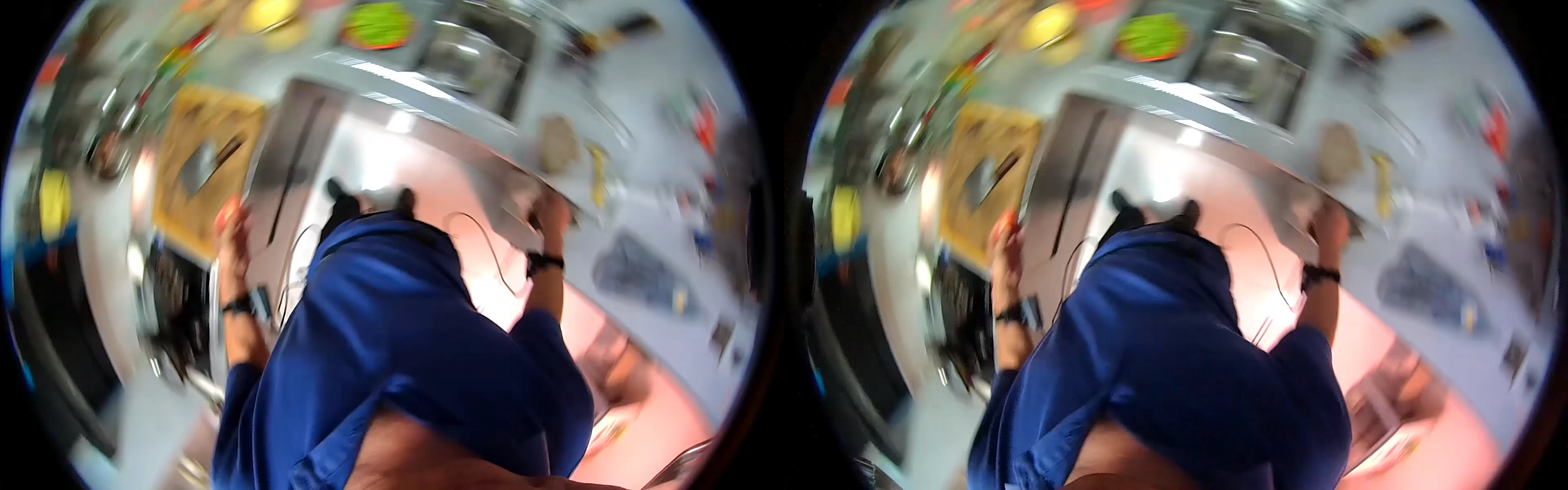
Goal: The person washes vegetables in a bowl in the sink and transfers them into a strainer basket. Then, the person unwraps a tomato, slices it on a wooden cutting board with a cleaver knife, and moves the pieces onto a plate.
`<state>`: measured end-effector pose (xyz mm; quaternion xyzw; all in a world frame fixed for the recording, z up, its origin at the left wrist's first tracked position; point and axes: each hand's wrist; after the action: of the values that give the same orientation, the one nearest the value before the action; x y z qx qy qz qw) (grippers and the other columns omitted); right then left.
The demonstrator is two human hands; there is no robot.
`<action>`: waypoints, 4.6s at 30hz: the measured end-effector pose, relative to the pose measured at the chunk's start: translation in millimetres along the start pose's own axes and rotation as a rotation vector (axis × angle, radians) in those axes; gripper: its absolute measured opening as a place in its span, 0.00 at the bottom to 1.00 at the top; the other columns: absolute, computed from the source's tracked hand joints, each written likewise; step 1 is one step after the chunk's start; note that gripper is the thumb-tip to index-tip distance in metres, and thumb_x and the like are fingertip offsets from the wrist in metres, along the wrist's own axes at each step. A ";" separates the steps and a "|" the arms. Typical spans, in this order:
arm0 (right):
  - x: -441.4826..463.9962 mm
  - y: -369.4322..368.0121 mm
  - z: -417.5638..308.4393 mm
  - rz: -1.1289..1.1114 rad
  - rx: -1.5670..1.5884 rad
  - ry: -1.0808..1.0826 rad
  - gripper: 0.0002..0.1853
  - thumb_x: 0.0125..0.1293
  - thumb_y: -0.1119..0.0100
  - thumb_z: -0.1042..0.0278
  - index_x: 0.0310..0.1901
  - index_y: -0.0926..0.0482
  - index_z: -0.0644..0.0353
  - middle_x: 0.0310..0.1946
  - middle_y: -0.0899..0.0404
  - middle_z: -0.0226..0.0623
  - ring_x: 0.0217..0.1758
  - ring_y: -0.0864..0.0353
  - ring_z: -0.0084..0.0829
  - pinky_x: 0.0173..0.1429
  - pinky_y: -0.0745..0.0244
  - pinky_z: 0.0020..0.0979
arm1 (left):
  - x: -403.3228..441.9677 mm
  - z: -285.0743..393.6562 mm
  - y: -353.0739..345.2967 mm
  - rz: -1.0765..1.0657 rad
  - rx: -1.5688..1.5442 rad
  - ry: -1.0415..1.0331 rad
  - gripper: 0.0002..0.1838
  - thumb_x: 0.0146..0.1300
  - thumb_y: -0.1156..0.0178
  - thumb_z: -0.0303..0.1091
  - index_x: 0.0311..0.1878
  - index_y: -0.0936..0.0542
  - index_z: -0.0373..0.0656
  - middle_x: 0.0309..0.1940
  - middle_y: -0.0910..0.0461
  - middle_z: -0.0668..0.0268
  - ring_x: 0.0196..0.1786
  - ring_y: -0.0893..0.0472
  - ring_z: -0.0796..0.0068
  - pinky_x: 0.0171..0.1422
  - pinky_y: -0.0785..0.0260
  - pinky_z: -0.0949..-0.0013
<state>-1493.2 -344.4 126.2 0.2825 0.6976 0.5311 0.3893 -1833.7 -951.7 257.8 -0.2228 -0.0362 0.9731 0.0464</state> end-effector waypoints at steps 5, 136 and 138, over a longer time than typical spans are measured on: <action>15.6 -17.3 -112.4 0.009 0.112 0.529 0.10 0.67 0.43 0.60 0.40 0.17 0.55 0.39 0.17 0.48 0.42 0.17 0.53 0.46 0.23 0.48 | 7.4 -20.2 13.9 0.165 -0.195 -0.014 0.26 0.64 0.32 0.32 0.63 0.30 0.45 0.57 0.21 0.60 0.54 0.17 0.61 0.56 0.21 0.64; -63.4 12.0 -709.5 -0.335 -0.155 1.578 0.15 0.65 0.41 0.65 0.52 0.23 0.59 0.29 0.20 0.58 0.34 0.19 0.61 0.37 0.25 0.54 | 201.5 -30.2 68.5 0.821 0.415 -0.237 0.25 0.51 0.30 0.38 0.51 0.23 0.39 0.48 0.23 0.48 0.51 0.22 0.46 0.56 0.27 0.55; -71.2 23.9 -706.0 -0.369 -0.149 1.538 0.14 0.65 0.41 0.65 0.50 0.23 0.60 0.28 0.21 0.58 0.33 0.19 0.60 0.36 0.25 0.53 | 203.5 -29.2 67.1 0.812 0.400 -0.214 0.25 0.51 0.29 0.38 0.51 0.24 0.38 0.49 0.23 0.47 0.52 0.22 0.45 0.57 0.27 0.55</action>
<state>-2050.7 -763.1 260.2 -0.3105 0.7690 0.5494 -0.1020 -2008.3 -995.2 137.9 -0.1040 0.2378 0.9179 -0.3002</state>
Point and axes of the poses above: each hand's wrist, its own x-axis towards the middle knuckle, its own y-axis out of the back of the hand, z = x × y
